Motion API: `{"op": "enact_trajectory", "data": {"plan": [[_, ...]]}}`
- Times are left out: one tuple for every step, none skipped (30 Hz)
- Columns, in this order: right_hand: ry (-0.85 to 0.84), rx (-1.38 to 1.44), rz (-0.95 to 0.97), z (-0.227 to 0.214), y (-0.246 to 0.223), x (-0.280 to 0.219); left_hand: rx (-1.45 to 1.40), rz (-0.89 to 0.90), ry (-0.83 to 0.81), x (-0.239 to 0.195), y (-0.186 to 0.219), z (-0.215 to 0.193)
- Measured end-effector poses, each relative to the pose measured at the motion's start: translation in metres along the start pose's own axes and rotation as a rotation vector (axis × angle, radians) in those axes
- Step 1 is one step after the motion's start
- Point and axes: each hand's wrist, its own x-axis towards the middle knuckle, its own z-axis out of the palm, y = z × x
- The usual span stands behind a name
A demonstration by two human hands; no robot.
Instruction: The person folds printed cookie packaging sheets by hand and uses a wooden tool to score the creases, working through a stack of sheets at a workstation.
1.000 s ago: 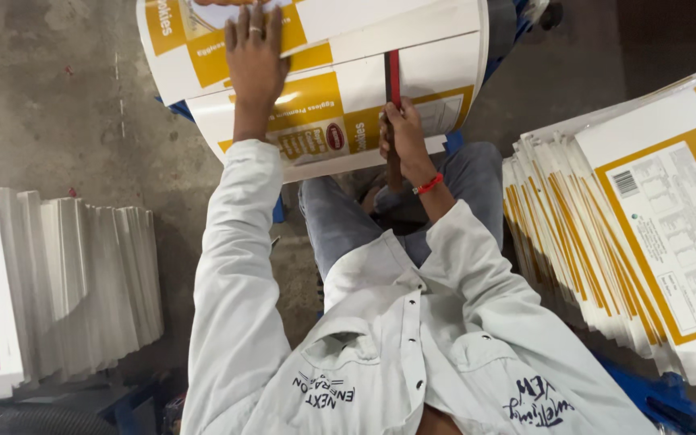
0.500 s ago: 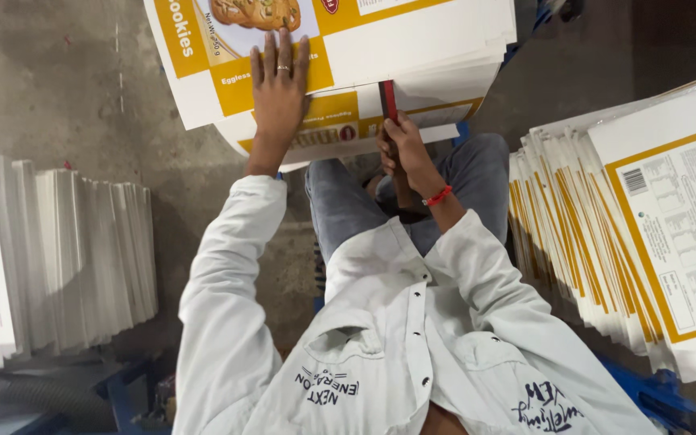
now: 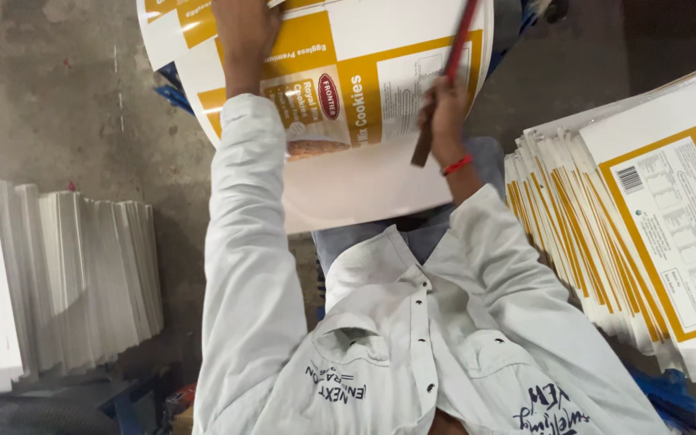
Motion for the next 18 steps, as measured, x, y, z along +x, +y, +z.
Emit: {"op": "enact_trajectory", "data": {"plan": [[0.059,-0.019,-0.066,-0.01,-0.001,0.01,0.016,0.06,0.068,0.005,-0.002,0.005],[0.064,-0.013,-0.048,-0.02,-0.005,0.021,0.03,0.119,0.142,0.01,-0.001,0.011],[0.069,-0.006,-0.03,-0.029,-0.009,0.031,0.028,0.16,0.25,0.011,-0.002,0.017],[0.073,0.002,-0.012,-0.039,-0.014,0.04,0.028,0.202,0.359,0.009,-0.001,0.022],[0.069,0.018,0.011,-0.045,-0.018,0.048,0.026,0.242,0.468,0.007,-0.001,0.027],[0.061,0.03,0.043,-0.052,-0.019,0.052,0.02,0.24,0.465,-0.002,-0.003,0.033],[0.054,0.041,0.076,-0.057,-0.02,0.055,0.014,0.237,0.462,-0.01,-0.004,0.039],[0.055,0.049,0.086,-0.056,-0.021,0.062,0.012,0.232,0.46,-0.012,-0.004,0.043],[0.057,0.057,0.095,-0.053,-0.021,0.067,0.034,0.227,0.48,-0.013,-0.003,0.046],[0.06,0.067,0.107,-0.044,-0.015,0.066,0.057,0.222,0.497,-0.017,-0.003,0.049],[0.072,0.073,0.071,-0.032,-0.009,0.063,0.08,0.217,0.513,-0.022,-0.002,0.051],[0.084,0.076,0.035,-0.02,-0.002,0.055,0.11,0.217,0.55,-0.031,0.0,0.055],[0.097,0.08,-0.001,-0.006,0.005,0.045,0.142,0.218,0.587,-0.042,0.003,0.059],[0.038,0.13,0.01,0.012,0.015,0.031,0.172,0.216,0.631,-0.05,0.007,0.061],[-0.021,0.18,0.022,0.032,0.025,0.015,0.2,0.214,0.625,-0.061,0.011,0.063],[-0.075,0.016,0.106,0.051,0.038,-0.005,0.229,0.209,0.615,-0.075,0.013,0.065],[-0.127,-0.148,0.189,0.065,0.049,-0.03,0.258,0.204,0.606,-0.09,0.015,0.066],[-0.28,-0.05,0.308,0.07,0.054,-0.05,0.19,0.234,0.563,-0.106,0.015,0.066]]}}
